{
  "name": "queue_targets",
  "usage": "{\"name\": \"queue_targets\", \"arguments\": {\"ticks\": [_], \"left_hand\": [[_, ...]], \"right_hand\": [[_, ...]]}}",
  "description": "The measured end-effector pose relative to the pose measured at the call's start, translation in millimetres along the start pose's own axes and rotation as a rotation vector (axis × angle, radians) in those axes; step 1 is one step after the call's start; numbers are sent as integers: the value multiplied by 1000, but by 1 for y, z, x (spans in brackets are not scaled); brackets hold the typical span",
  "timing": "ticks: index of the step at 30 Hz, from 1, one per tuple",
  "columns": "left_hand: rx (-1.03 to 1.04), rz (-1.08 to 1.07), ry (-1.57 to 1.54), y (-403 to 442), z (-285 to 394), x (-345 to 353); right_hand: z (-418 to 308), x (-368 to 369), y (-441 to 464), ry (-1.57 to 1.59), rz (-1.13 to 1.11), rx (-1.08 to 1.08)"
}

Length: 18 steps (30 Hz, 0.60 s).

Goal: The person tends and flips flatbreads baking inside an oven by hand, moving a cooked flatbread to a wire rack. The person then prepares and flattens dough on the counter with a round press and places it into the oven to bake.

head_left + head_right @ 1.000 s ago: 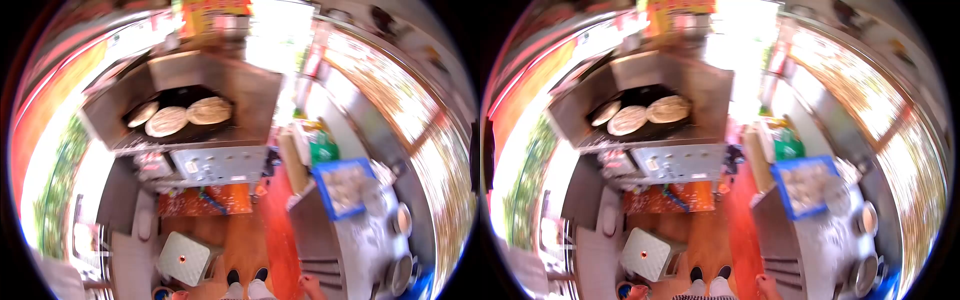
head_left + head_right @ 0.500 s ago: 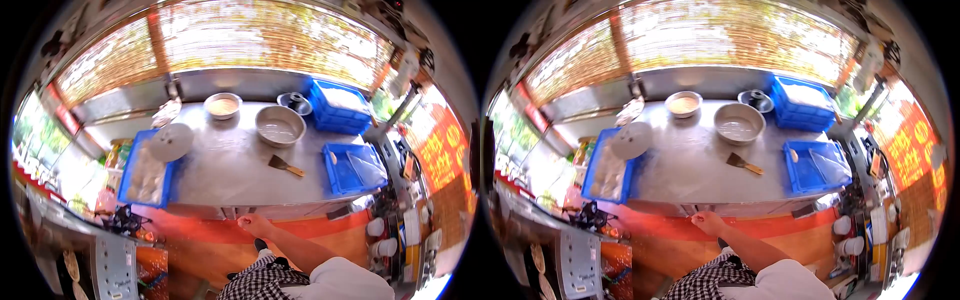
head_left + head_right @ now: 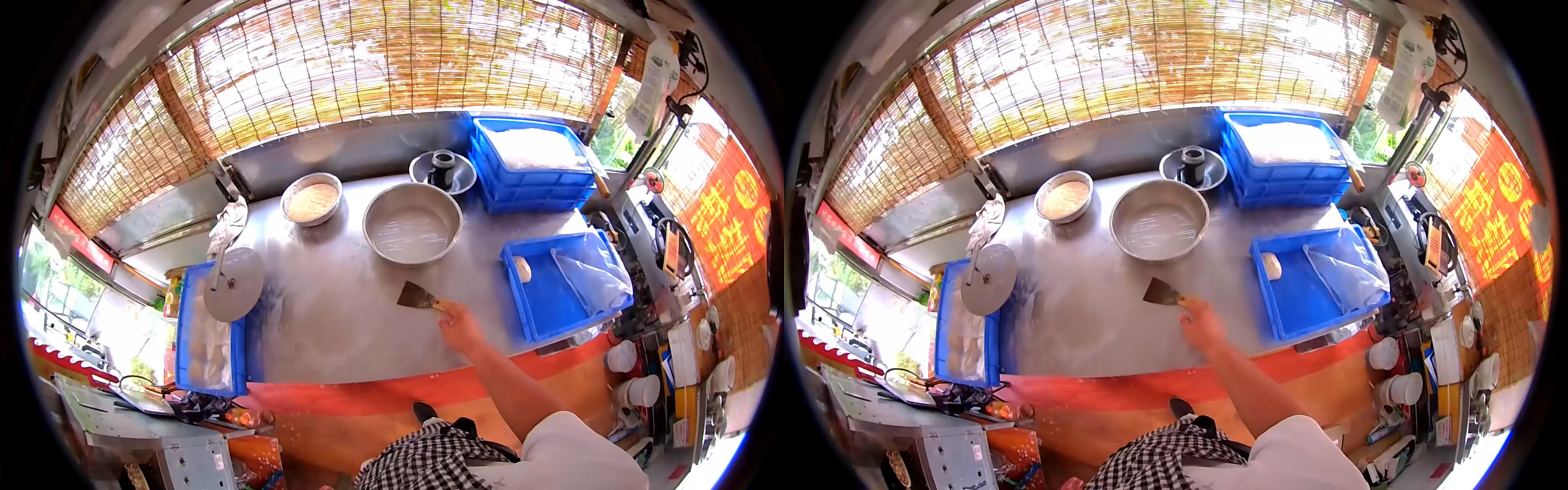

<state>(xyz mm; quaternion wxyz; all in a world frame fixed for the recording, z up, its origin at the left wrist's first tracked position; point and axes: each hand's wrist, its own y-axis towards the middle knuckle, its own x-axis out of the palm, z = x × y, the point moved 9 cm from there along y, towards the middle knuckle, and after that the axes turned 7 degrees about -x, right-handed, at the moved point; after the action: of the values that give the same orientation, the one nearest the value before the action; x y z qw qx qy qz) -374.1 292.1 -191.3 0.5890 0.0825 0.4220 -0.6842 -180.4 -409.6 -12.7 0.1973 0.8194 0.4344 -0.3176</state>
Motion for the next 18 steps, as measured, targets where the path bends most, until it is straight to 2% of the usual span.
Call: {"name": "queue_targets", "arguments": {"ticks": [1,4,7,13,16,18], "left_hand": [[-31,-21,35,1,0,5],[-127,-74,103,8,4,15],[-221,-76,71,28,19,15],[-308,-54,-31,67,38,7],[-350,-40,-86,81,39,3],[-371,-30,-117,91,37,-2]], "right_hand": [[4,-6,7,-85,47,-14],[2,-14,24,-304,-125,13],[-8,-10,33,-513,-209,-63],[3,8,50,-644,-326,2],[-10,-2,45,-366,-400,188],[-34,-15,42,-255,-367,150]]}}
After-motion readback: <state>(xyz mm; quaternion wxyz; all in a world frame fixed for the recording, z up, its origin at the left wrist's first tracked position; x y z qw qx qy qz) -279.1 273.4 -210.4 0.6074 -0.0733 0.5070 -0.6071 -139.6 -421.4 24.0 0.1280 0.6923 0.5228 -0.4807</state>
